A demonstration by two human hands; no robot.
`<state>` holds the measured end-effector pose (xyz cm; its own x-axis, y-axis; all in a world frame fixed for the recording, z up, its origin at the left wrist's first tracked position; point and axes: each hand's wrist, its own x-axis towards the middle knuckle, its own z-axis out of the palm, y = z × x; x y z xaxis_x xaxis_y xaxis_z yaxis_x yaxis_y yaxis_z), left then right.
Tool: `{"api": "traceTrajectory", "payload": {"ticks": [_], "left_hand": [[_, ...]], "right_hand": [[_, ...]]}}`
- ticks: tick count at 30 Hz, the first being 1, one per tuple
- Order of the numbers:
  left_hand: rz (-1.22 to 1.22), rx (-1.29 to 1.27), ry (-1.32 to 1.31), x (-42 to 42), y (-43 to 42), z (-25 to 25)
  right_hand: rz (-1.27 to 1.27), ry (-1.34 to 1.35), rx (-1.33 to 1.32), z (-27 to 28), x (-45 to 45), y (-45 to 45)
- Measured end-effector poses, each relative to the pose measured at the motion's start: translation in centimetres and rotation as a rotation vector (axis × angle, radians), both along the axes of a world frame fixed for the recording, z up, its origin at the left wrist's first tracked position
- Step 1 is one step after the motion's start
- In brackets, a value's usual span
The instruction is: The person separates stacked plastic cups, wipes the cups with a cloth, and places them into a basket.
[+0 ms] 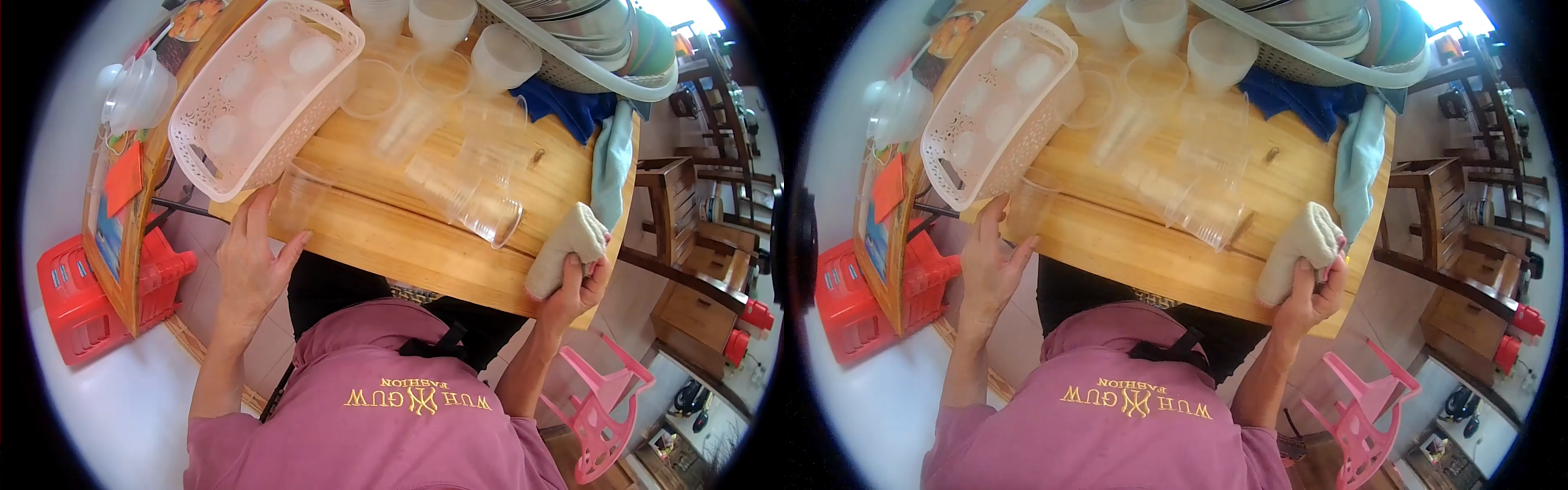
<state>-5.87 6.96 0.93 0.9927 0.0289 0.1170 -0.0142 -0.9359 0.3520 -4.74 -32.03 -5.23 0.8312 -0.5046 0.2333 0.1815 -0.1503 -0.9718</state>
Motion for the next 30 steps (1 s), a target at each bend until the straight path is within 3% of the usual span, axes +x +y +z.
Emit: {"api": "traceTrajectory", "payload": {"ticks": [3,9,11,12,14,15,17,20,26,30], "left_hand": [[0.012,-0.082,-0.034,0.2,0.3,-1.5],[-0.034,-0.363,-0.024,-0.3,0.3,-1.8],[-0.104,-0.719,0.089,-0.8,0.2,-0.6],[-0.108,-0.722,0.093,-1.0,0.0,0.2],[-0.154,-1.155,0.302,-1.1,-0.9,1.5],[-0.158,-1.158,0.305,-1.1,-1.2,1.6],[-0.213,-1.405,0.419,-1.1,-1.8,1.8],[-0.168,-1.540,0.470,-1.0,-3.5,1.8],[-0.077,-1.670,0.581,-1.0,-4.1,0.9],[-0.029,-1.616,0.579,-0.9,-4.9,1.5]], "right_hand": [[0.057,-0.089,0.074,1.8,-0.1,-0.4],[0.267,-0.015,0.214,6.2,-2.2,0.0],[0.374,-0.028,0.296,8.2,-1.8,4.0],[0.449,-0.011,0.355,8.9,-1.5,5.4],[0.557,0.154,0.459,10.2,-1.0,7.4],[0.606,0.240,0.506,10.9,-0.7,8.4],[0.945,0.123,0.604,8.1,0.2,8.1],[1.142,0.224,0.357,7.7,1.3,8.5],[0.992,0.259,-0.037,8.0,1.2,9.2],[0.989,0.151,0.104,8.0,1.3,9.5]]}}
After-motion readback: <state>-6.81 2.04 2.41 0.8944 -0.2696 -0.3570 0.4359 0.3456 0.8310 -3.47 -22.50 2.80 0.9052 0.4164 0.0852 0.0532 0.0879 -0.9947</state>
